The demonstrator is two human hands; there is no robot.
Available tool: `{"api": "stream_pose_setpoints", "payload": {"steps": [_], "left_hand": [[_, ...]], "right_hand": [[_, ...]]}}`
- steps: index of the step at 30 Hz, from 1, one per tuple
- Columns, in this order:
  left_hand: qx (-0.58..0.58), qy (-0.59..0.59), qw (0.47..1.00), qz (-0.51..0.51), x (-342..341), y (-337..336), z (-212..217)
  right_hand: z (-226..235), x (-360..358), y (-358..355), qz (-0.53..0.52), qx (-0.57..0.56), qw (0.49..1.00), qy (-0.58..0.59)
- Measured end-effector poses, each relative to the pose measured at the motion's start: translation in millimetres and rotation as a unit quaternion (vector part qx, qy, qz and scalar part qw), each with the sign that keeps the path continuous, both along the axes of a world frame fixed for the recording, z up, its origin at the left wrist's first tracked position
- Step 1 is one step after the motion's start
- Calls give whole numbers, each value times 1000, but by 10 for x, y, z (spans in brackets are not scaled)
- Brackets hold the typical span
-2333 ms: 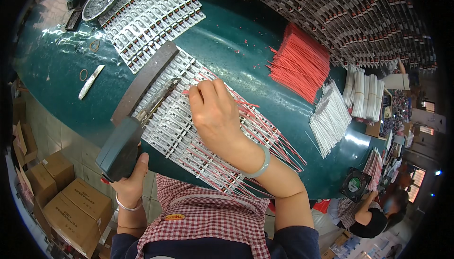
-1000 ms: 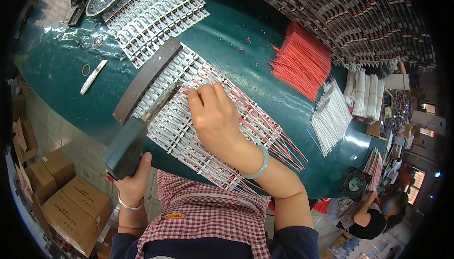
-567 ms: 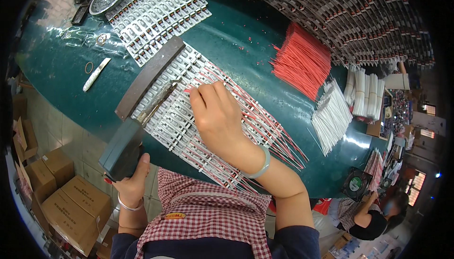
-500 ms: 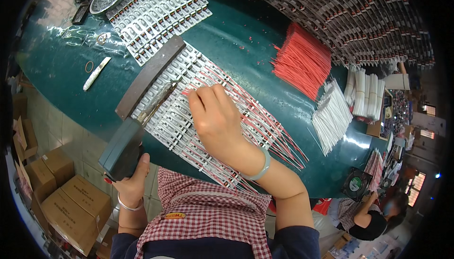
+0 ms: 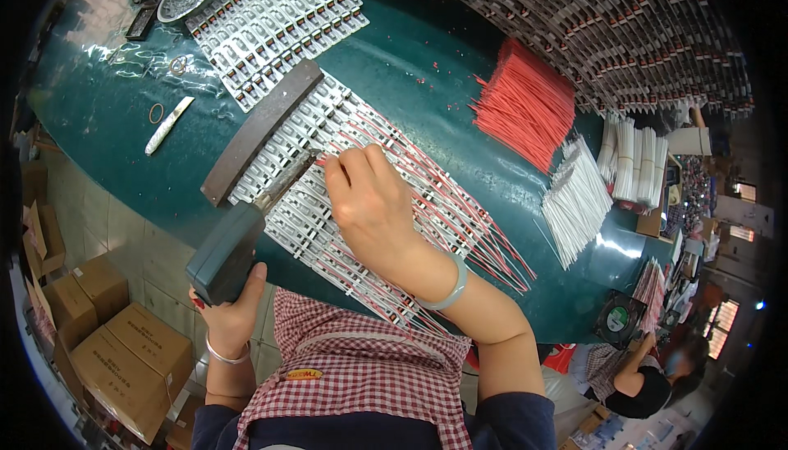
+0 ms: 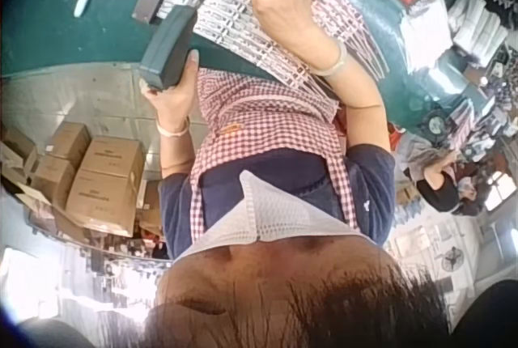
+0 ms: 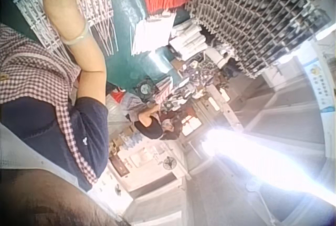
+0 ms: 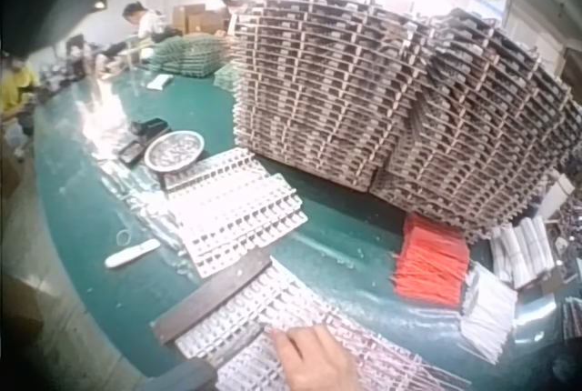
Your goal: The person uses a soldering iron to attach red and white wires to a grid of metal components on a green workbench. They repeatedly pick up wires, apply the soldering iron to the connection points, and place the finished units into a stack. The person also moves a metal guide and stacks of components during the process.
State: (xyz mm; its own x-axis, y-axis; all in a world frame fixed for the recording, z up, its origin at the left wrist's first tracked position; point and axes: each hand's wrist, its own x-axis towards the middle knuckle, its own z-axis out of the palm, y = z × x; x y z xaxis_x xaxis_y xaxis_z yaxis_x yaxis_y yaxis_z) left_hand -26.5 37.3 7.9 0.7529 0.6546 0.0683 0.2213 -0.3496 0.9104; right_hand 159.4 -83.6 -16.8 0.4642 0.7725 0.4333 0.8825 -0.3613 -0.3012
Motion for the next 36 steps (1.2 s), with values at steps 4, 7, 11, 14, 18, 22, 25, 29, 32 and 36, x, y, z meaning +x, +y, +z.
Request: {"api": "stream_pose_setpoints", "payload": {"steps": [4, 7, 11, 14, 18, 22, 25, 29, 32, 36], "left_hand": [[6, 6, 1000, -1, -23, 2, -20], [11, 13, 1000, -3, 2, 13, 36], [-22, 31, 999, 29, -74, -13, -7], [-52, 46, 995, 66, -156, -51, -31], [-41, 52, 995, 74, -183, -59, -4], [-21, 40, 997, 68, -173, -57, 12], [-20, 42, 997, 69, -198, -55, -4], [-40, 38, 996, 71, -212, -63, -5], [-50, 25, 996, 64, -190, -63, -9], [-59, 22, 996, 56, -191, -57, -21]], "right_hand": [[-1, -6, 11, -1, -1, 1000, -3], [7, -8, 13, 0, -4, 1000, -5], [-4, -8, 12, 1, -2, 1000, -6], [-2, -10, 14, 3, -2, 1000, -5], [-20, -15, 14, 4, -3, 1000, 1], [1, -29, 2, 13, 14, 1000, -12], [40, -83, -2, 23, 19, 1000, 6], [10, -110, 17, 19, 17, 1000, 1], [-9, -103, 20, 19, 19, 1000, -1], [-25, -106, 35, 24, 18, 1000, 0]]}}
